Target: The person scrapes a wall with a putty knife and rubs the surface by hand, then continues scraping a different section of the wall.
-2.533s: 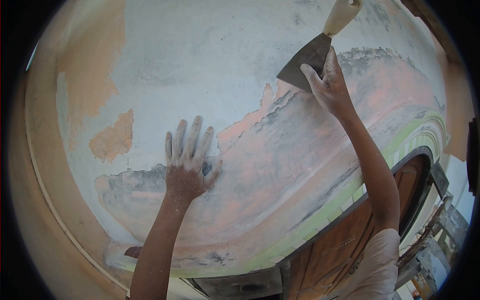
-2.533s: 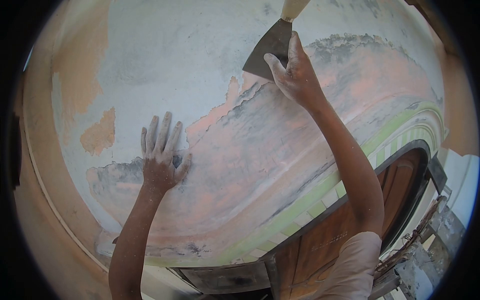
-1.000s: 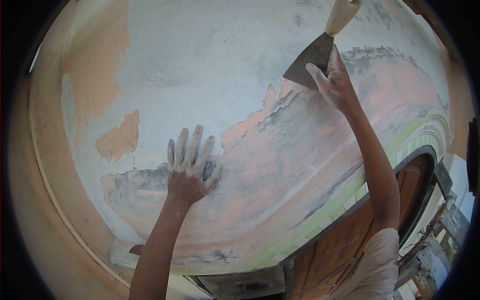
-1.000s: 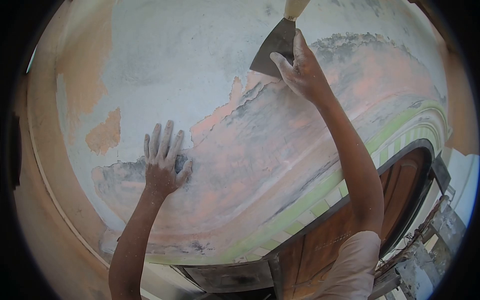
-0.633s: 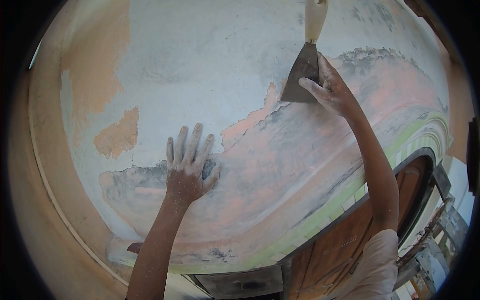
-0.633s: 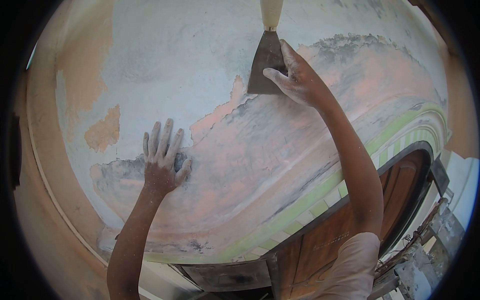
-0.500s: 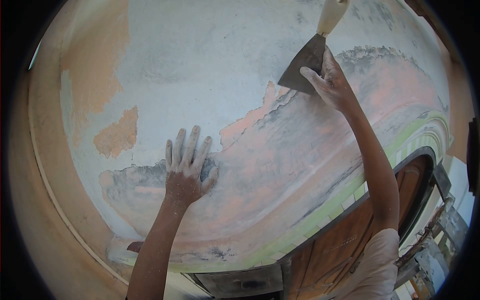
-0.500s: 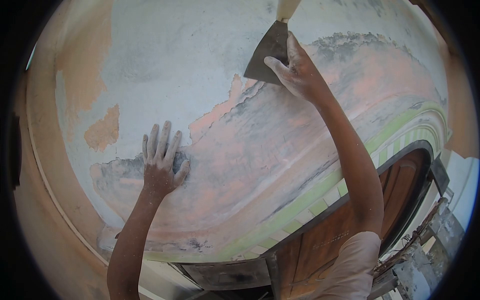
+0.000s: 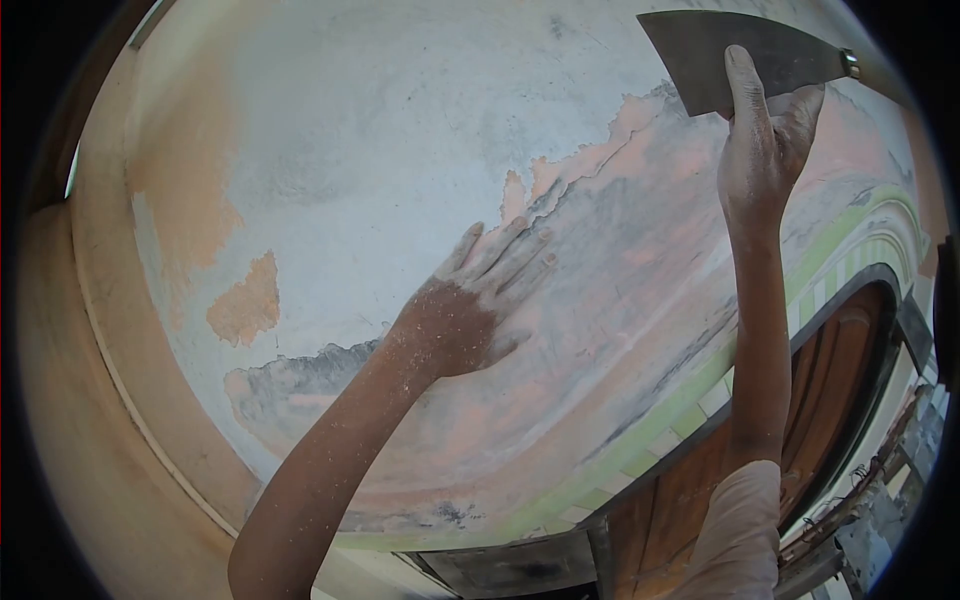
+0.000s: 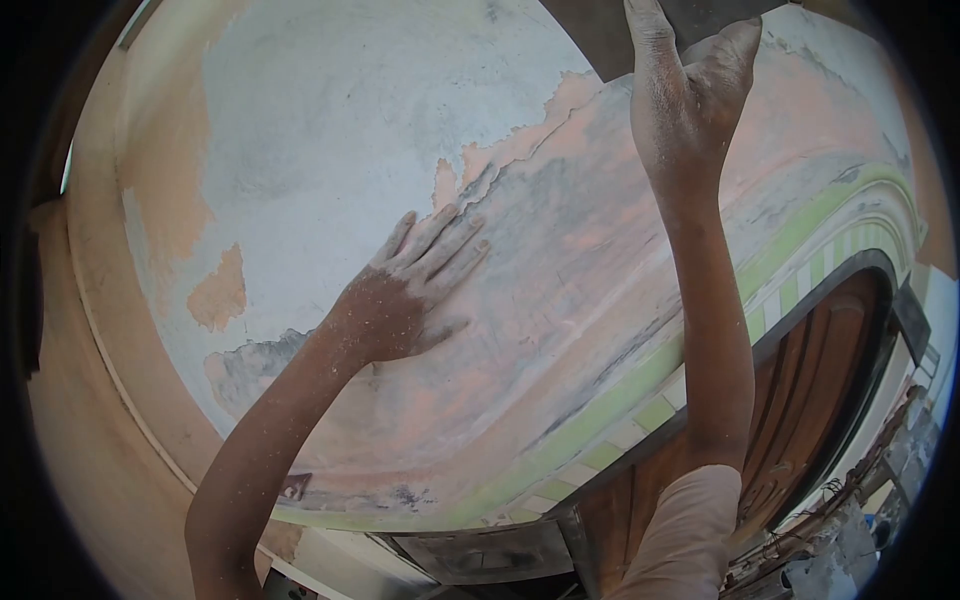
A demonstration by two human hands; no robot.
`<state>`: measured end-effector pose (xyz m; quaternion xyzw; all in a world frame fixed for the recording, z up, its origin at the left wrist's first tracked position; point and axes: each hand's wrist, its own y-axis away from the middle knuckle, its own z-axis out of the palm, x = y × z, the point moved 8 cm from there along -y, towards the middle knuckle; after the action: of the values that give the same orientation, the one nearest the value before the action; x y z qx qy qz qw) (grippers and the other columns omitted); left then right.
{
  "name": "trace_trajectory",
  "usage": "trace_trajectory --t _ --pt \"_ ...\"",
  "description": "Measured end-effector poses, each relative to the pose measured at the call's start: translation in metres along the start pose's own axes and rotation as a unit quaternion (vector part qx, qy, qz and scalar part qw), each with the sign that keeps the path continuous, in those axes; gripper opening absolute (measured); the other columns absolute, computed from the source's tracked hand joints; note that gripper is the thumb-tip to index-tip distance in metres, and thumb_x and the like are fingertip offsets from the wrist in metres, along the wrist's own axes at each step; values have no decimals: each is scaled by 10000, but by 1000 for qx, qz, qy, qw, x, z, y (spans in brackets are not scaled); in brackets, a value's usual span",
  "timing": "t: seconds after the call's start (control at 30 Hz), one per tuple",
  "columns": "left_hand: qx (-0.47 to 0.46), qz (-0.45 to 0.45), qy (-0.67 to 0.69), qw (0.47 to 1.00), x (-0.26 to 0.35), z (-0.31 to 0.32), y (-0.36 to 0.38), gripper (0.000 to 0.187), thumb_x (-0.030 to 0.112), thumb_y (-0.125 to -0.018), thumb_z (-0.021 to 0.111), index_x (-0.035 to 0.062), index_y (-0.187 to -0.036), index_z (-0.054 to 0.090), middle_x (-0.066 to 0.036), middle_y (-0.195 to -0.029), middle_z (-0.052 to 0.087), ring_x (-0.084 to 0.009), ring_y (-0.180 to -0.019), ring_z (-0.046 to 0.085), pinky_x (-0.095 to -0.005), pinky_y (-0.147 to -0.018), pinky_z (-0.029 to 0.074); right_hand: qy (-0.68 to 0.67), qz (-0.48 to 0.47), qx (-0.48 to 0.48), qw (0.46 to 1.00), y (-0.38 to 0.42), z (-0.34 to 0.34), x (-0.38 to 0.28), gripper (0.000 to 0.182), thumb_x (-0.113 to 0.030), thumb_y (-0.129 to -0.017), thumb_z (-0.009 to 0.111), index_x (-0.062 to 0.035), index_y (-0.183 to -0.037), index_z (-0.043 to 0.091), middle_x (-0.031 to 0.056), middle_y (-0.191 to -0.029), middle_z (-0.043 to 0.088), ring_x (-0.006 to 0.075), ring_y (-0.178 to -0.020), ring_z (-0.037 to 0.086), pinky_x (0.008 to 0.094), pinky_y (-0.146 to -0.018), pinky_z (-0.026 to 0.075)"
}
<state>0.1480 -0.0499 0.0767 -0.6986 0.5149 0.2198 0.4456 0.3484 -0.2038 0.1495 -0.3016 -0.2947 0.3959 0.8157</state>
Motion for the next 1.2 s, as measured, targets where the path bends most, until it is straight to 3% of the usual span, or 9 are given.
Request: trace_trajectory --t 0.2,0.33,0.47,0.63,0.77,0.87,0.97,1.1,1.2 --pt "148 -179 -106 967 -44 -17 -24 831 572 -808 558 120 -1437 255 -101 -1510 177 -338 -1392 124 -569 -1109 154 75 -9 -82 994 8 8 3 462 -97 -869 633 -1 -1258 404 91 -1121 550 150 -1001 521 261 -897 399" --pt "35 -3 24 999 24 12 -13 734 531 -805 582 202 -1413 334 -69 -1509 196 -322 -1392 147 -575 -1101 179 85 -5 -132 988 18 18 0 449 -120 -866 644 -4 -1239 424 89 -1103 552 150 -998 513 259 -888 391" --pt "12 13 107 994 39 20 14 610 377 -823 604 214 -1374 400 -28 -1493 258 -280 -1390 182 -529 -1125 168 56 10 -177 983 33 25 6 465 -116 -865 642 -3 -1255 418 87 -1099 551 158 -1008 506 273 -897 385" --pt "-43 -59 186 980 55 41 78 536 217 -843 572 180 -1357 422 -24 -1471 309 -270 -1380 221 -527 -1121 177 -21 23 -230 973 62 40 -17 451 -96 -881 609 -4 -1278 414 94 -1132 544 158 -1064 485 278 -941 354" --pt "-69 -143 153 975 60 56 130 528 158 -813 561 127 -1329 453 -27 -1478 293 -251 -1385 211 -529 -1116 187 78 51 -203 975 89 29 -25 463 -64 -891 582 -5 -1311 396 96 -1172 529 156 -1077 478 294 -950 351" --pt "-93 -184 179 962 60 64 161 561 195 -829 569 172 -1366 410 -44 -1478 295 -302 -1379 220 -605 -1079 191 77 105 -218 967 110 27 -24 488 -47 -891 571 -2 -1332 367 91 -1189 514 151 -1087 466 292 -963 336" --pt "-143 -199 163 956 60 69 184 582 225 -830 571 173 -1381 389 -58 -1483 282 -318 -1378 215 -626 -1065 193 68 158 -253 952 129 27 -18 519 -47 -897 552 14 -1356 319 93 -1204 491 150 -1096 440 288 -977 310" --pt "-146 -238 200 939 69 69 209 604 271 -835 567 167 -1396 368 -71 -1490 266 -332 -1380 204 -632 -1060 183 103 170 -303 932 141 25 -17 533 -63 -907 553 30 -1367 299 146 -1188 518 177 -1031 498 292 -914 384" --pt "-125 -265 236 927 80 83 229 608 294 -837 566 155 -1395 371 -84 -1493 262 -345 -1382 195 -627 -1064 164 115 176 -277 937 145 21 -17 510 -85 -917 549 27 -1355 314 142 -1175 528 173 -1025 500 293 -909 387"
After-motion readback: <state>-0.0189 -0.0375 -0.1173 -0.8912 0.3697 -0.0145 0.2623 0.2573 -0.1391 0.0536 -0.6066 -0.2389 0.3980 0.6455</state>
